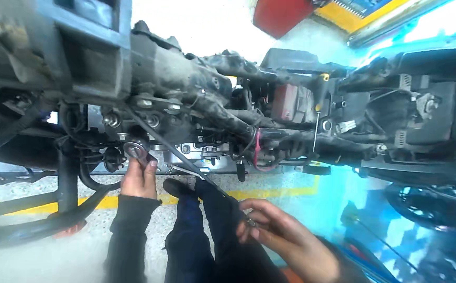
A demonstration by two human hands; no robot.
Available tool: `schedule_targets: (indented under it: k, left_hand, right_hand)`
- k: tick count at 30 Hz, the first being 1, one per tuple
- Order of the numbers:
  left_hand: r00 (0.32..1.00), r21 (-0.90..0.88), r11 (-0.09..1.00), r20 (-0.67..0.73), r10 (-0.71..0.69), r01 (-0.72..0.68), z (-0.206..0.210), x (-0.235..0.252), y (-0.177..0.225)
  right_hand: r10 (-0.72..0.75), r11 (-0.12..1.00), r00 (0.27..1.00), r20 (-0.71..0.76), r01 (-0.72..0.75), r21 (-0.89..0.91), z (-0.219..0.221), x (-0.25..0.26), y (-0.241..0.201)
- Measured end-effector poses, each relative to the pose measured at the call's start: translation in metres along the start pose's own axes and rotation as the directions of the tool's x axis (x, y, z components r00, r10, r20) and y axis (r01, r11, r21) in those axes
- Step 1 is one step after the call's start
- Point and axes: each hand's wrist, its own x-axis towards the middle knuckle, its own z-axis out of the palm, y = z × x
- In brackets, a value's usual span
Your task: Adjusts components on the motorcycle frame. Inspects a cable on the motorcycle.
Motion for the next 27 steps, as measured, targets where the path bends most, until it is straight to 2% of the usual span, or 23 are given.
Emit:
schedule_targets:
  k: [2,4,5,7,9,10,11,13,14,15,17,19,21,23,24,25,26,27]
  left_hand:
    - [0.992,0.21,0.978,-0.124,0.03,-0.003,-0.001,0.004,0.002]
    - [0.988,0.201,0.978,-0.154,-0.027,0.058,0.004,0.004,0.01]
    - [0.988,0.113,0.99,-0.133,-0.074,0.089,0.009,0.0,0.016]
    - [0.983,-0.222,0.963,-0.063,-0.174,0.156,0.025,-0.011,0.031]
    - [0.976,-0.582,0.789,0.037,-0.214,0.195,0.038,-0.013,0.046]
    - [0.974,-0.627,0.752,0.054,-0.22,0.205,0.039,-0.012,0.048]
    - [0.975,-0.554,0.809,0.025,-0.219,0.196,0.037,-0.01,0.044]
    - [0.982,-0.111,0.981,-0.08,-0.169,0.16,0.023,-0.005,0.023]
    - [0.985,0.096,0.986,-0.124,-0.123,0.135,0.014,0.0,0.016]
    - [0.984,0.217,0.966,-0.141,-0.113,0.142,0.006,0.006,0.013]
    - [0.977,0.243,0.952,-0.151,-0.152,0.186,0.002,0.01,0.017]
    - [0.979,0.041,0.984,-0.112,-0.17,0.175,0.012,-0.001,0.022]
    - [0.98,-0.324,0.933,-0.066,-0.187,0.156,0.035,-0.011,0.029]
    - [0.973,-0.623,0.761,-0.003,-0.231,0.179,0.053,-0.013,0.042]
    - [0.97,-0.624,0.759,-0.005,-0.242,0.185,0.053,-0.011,0.045]
    - [0.97,-0.504,0.842,-0.036,-0.24,0.19,0.049,-0.01,0.041]
    - [0.973,-0.299,0.934,-0.06,-0.222,0.195,0.039,-0.007,0.03]
    - [0.976,-0.064,0.978,-0.073,-0.205,0.201,0.027,-0.003,0.02]
  right_hand:
    - [-0.029,0.999,1.0,0.011,0.029,0.028,-0.001,0.007,-0.005]
    - [-0.082,0.996,0.997,0.006,0.082,0.042,0.002,0.017,-0.013]
    - [-0.107,0.994,0.994,0.003,0.107,0.031,0.004,0.021,-0.017]
    - [-0.151,0.988,0.988,0.004,0.151,-0.015,0.008,0.03,-0.023]
    - [-0.173,0.981,0.985,0.019,0.174,-0.08,0.007,0.032,-0.026]
    - [-0.176,0.971,0.984,0.028,0.179,-0.157,0.005,0.03,-0.028]
    - [-0.186,0.948,0.982,0.025,0.186,-0.257,0.002,0.025,-0.029]
    - [-0.207,0.892,0.978,-0.01,0.185,-0.412,-0.003,0.014,-0.031]
    - [-0.219,0.868,0.976,-0.02,0.186,-0.46,-0.004,0.012,-0.032]
    - [-0.225,0.846,0.974,-0.02,0.185,-0.501,-0.004,0.012,-0.034]
    - [-0.181,0.802,0.983,0.009,0.153,-0.577,-0.001,0.017,-0.037]
    - [-0.115,0.77,0.992,0.048,0.12,-0.627,0.003,0.025,-0.038]
    - [-0.112,0.814,0.992,0.058,0.125,-0.567,0.006,0.032,-0.035]
    - [-0.108,0.92,0.992,0.061,0.123,-0.372,0.007,0.035,-0.035]
    - [-0.089,0.961,0.994,0.067,0.103,-0.255,0.006,0.036,-0.036]
    - [-0.064,0.986,0.995,0.081,0.076,-0.149,0.005,0.036,-0.038]
    - [-0.036,0.997,0.994,0.104,0.042,-0.061,0.004,0.037,-0.043]
    - [-0.004,1.0,0.99,0.142,0.001,0.016,0.002,0.039,-0.047]
